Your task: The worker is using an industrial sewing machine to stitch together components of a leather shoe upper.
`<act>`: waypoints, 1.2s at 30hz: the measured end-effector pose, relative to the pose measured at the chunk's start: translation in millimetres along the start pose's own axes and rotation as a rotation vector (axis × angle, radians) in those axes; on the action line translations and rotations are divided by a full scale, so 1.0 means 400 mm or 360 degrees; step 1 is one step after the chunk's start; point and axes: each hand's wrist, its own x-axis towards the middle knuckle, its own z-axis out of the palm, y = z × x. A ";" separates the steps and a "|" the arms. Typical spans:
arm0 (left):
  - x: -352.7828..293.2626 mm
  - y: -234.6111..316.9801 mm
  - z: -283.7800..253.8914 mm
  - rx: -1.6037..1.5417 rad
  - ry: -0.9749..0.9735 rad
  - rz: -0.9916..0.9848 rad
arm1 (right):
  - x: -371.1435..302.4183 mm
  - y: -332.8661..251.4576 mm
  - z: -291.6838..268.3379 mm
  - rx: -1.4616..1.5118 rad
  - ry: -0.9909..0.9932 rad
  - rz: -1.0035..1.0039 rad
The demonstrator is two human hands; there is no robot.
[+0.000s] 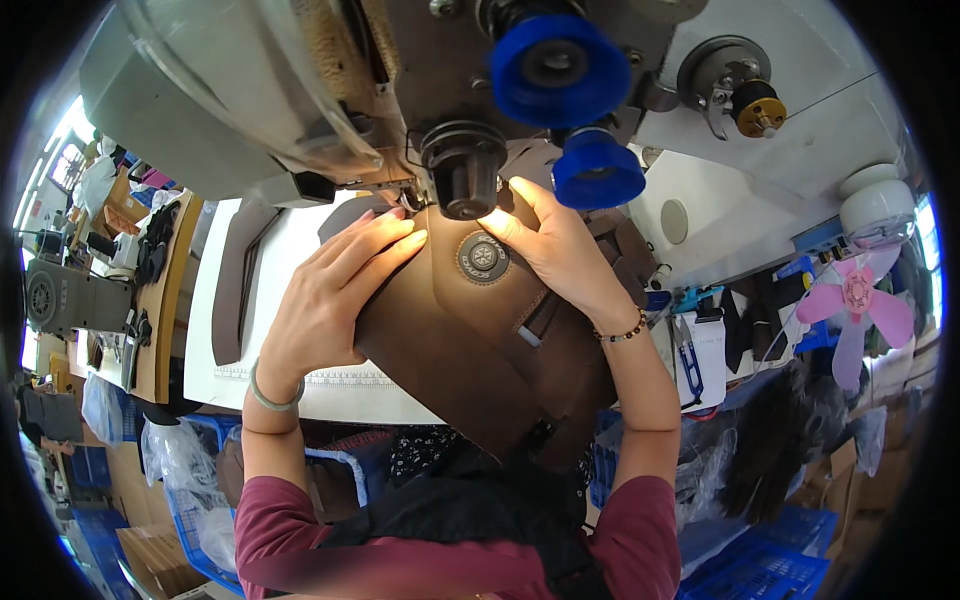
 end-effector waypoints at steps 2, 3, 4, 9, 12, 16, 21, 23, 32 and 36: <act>-0.002 -0.001 0.006 0.0046 0.0023 0.0024 | 0.000 -0.004 -0.006 -0.0099 -0.0010 0.0074; -0.004 -0.001 0.009 0.0039 0.0013 0.0020 | -0.001 -0.007 -0.007 -0.0096 -0.0028 0.0046; -0.006 -0.001 0.011 0.0033 0.0030 0.0020 | -0.003 -0.010 -0.008 -0.0077 -0.0041 0.0013; -0.010 0.003 0.015 0.0069 0.0056 0.0052 | 0.001 -0.018 -0.023 0.0010 -0.0266 -0.0015; -0.025 0.025 0.024 0.0246 0.0043 0.0054 | 0.011 -0.010 -0.044 0.0126 -0.0522 0.0160; -0.045 0.026 0.043 0.0365 0.0054 0.0472 | 0.034 0.015 -0.064 0.0332 -0.0770 0.0340; -0.052 -0.005 0.097 -0.0053 0.0569 0.0347 | 0.038 0.039 -0.061 0.0483 -0.0704 0.0277; -0.058 -0.004 0.117 -0.0174 0.0724 0.0287 | 0.036 0.039 -0.063 0.0544 -0.0774 0.0267; -0.061 -0.023 0.137 0.0096 0.0566 0.0480 | 0.035 0.037 -0.066 0.0510 -0.0737 0.0288; -0.051 -0.028 0.150 0.0202 0.0692 0.0541 | 0.038 0.043 -0.068 0.0520 -0.0765 0.0277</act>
